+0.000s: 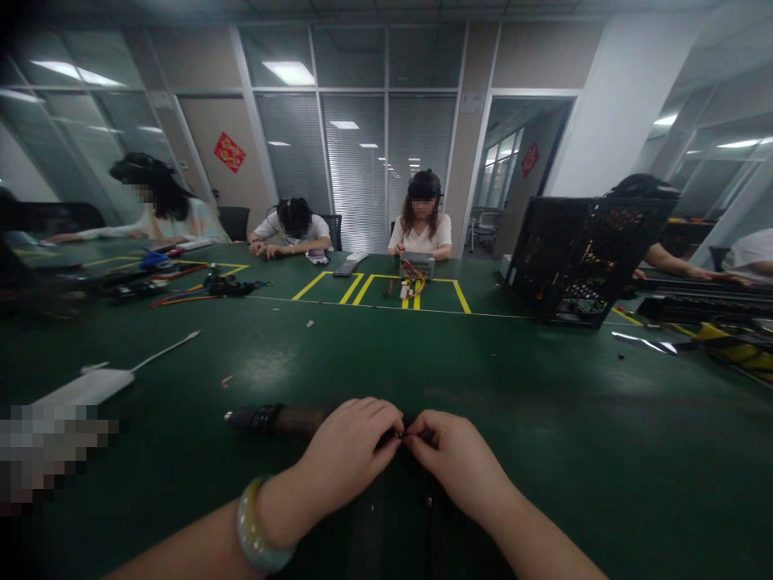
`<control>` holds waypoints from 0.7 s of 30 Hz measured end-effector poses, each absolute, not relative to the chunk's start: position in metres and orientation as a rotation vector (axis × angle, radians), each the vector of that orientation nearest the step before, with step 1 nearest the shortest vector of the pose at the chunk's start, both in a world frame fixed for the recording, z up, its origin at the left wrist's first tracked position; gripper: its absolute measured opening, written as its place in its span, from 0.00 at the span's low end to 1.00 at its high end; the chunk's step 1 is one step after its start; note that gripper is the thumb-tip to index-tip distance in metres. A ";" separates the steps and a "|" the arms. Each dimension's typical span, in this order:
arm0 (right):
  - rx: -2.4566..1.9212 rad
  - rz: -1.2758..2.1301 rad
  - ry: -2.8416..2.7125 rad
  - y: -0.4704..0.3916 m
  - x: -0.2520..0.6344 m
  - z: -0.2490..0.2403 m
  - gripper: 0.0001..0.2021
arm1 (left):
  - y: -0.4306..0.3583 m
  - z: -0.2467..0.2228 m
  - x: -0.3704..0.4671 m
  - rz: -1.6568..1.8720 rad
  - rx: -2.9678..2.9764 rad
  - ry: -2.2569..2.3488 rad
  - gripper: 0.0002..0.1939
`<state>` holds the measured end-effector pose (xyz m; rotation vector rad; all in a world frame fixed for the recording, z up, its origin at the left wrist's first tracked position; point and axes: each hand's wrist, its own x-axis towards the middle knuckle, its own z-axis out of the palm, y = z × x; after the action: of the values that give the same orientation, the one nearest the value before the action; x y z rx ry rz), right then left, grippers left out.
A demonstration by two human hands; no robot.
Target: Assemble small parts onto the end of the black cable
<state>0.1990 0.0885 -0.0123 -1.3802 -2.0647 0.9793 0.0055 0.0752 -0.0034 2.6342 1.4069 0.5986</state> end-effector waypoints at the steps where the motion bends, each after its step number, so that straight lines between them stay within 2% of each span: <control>1: -1.381 0.980 -2.064 0.089 0.199 -0.012 0.07 | 0.075 -0.003 0.006 0.593 2.637 1.407 0.03; 10: -1.356 1.004 -2.055 0.091 0.201 -0.016 0.07 | 0.075 -0.004 0.006 0.589 2.648 1.413 0.04; 21: -1.369 0.861 -2.055 0.092 0.196 -0.014 0.06 | 0.081 0.000 0.005 0.548 2.701 1.406 0.06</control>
<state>0.1959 0.0917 -0.0145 -1.3695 -2.0545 0.8611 0.0045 0.0809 -0.0003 2.7010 1.4062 0.5481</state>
